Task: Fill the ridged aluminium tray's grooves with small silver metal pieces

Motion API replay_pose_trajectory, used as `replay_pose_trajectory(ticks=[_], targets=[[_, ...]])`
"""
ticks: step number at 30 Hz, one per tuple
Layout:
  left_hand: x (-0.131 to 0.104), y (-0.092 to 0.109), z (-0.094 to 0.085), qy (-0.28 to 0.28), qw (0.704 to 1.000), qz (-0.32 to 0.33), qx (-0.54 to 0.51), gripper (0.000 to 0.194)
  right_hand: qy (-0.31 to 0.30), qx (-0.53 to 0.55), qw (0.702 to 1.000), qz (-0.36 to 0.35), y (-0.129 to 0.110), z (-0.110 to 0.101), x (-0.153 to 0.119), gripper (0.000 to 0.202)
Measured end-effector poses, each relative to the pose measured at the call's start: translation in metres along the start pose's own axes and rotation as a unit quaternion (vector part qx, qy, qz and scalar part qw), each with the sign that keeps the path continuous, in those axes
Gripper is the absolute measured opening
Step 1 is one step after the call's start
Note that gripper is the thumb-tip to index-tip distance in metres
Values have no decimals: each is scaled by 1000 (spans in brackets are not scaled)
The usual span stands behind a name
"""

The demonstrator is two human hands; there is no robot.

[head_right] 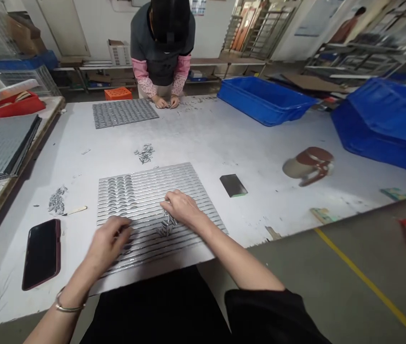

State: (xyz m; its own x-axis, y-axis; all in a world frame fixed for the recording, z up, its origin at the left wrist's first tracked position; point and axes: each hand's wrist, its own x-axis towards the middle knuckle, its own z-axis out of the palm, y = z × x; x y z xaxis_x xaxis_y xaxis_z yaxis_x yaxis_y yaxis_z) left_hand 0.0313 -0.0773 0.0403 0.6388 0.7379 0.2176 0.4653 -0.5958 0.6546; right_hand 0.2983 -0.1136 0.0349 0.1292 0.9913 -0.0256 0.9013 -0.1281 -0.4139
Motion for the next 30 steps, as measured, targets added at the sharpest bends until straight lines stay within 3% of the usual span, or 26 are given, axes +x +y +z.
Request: replay_pose_trajectory(ticks=[4,7,9,13,16,18,21,25,28,30], targets=[[27,50,57,-178,975,-99,90,53,-59,-51,995,-59,25,-2,-34,36],[50,60,83,-225,958,-137,111,60,-70,-17,989,-126,33,6,-44,56],[61,57,87,-223,960,-136,101,51,-73,4,986,-151,35,11,-44,54],[68,46,85,-177,975,-125,53,25,-70,30,983,-168,32,23,-34,25],[66,42,87,-127,973,-181,-60,16,-35,52,988,-141,25,31,-26,14],[64,39,92,-109,949,-242,-171,13,-13,86,989,-121,20,35,-23,15],[60,37,100,-63,874,-324,-357,10,22,123,986,-109,14,37,-24,13],[57,38,103,21,702,-370,-608,7,56,67,988,-126,-2,36,-31,13],[55,40,100,91,585,-436,-678,19,40,30,984,-168,-24,34,-35,18],[52,40,96,104,550,-454,-693,25,38,35,980,-195,-39,31,-35,24]])
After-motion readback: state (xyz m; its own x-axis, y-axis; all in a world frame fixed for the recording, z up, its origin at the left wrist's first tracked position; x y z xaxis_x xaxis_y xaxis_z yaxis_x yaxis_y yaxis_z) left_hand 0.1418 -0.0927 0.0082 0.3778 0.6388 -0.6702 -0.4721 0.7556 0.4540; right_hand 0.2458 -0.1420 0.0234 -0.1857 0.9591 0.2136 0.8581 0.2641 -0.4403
